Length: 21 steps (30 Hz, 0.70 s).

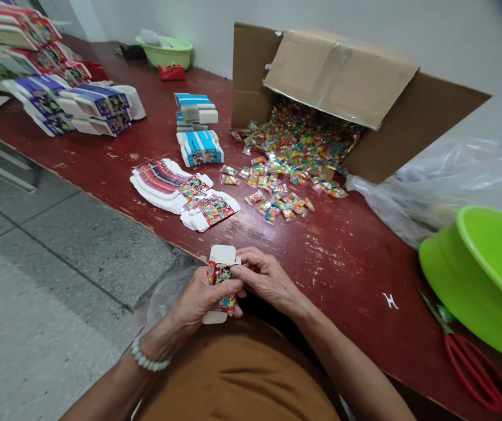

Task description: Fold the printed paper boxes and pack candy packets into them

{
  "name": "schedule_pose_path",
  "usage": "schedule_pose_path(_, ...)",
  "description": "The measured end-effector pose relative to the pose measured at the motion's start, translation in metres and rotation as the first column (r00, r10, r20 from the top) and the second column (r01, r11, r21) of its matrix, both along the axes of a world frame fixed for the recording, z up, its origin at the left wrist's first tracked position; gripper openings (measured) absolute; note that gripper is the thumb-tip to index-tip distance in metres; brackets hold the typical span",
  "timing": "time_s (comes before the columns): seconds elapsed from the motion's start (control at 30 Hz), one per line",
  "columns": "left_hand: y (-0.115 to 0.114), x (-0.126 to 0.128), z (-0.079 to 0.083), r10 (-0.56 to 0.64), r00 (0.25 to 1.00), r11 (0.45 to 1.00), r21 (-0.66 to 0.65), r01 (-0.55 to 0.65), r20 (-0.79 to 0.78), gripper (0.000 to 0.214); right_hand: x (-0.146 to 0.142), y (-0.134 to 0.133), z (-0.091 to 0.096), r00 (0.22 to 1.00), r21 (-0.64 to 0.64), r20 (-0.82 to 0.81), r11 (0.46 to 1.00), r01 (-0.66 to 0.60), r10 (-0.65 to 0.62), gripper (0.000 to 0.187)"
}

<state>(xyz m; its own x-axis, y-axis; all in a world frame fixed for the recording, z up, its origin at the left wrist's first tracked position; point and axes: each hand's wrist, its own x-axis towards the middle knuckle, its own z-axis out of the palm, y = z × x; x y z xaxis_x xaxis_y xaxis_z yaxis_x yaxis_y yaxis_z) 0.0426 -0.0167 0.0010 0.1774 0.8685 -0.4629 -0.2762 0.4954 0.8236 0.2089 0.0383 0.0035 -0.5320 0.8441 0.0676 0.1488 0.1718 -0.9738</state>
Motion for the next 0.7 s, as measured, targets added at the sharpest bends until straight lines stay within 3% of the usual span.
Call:
schedule_pose_path(0.1, 0.0, 0.001, -0.005, 0.008, 0.999, 0.999, 0.053, -0.006, -0.039, 0.044, -0.003, -0.002, -0.004, 0.997, -0.126, -0.027, 0.989, 0.073, -0.077, 0.027)
schedule_pose_path(0.17, -0.002, 0.002, -0.007, 0.089, 0.993, 0.986, 0.148, -0.077, -0.078, 0.047, -0.003, -0.003, -0.003, 0.99, -0.109, -0.007, 0.984, 0.143, -0.144, 0.028)
schedule_pose_path(0.3, -0.011, 0.01, -0.007, 0.298, 0.954, 0.929, 0.242, -0.28, -0.041, 0.074, -0.002, -0.004, -0.001, 0.98, -0.076, -0.035, 0.978, 0.192, -0.195, 0.025)
schedule_pose_path(0.43, -0.016, 0.014, -0.002, 0.335, 0.942, 0.897, 0.315, -0.311, -0.026, 0.082, -0.009, -0.01, -0.009, 0.943, -0.225, -0.163, 0.941, 0.251, -0.291, 0.053)
schedule_pose_path(0.6, -0.012, 0.01, 0.006, 0.296, 0.955, 0.918, 0.282, -0.279, -0.019, 0.071, -0.016, -0.016, -0.012, 0.899, -0.291, -0.29, 0.925, 0.245, -0.33, 0.028)
schedule_pose_path(0.7, -0.012, 0.008, 0.008, 0.288, 0.954, 0.932, 0.252, -0.26, -0.084, 0.059, -0.014, -0.011, -0.009, 0.91, -0.354, -0.257, 0.908, 0.224, -0.325, 0.028)
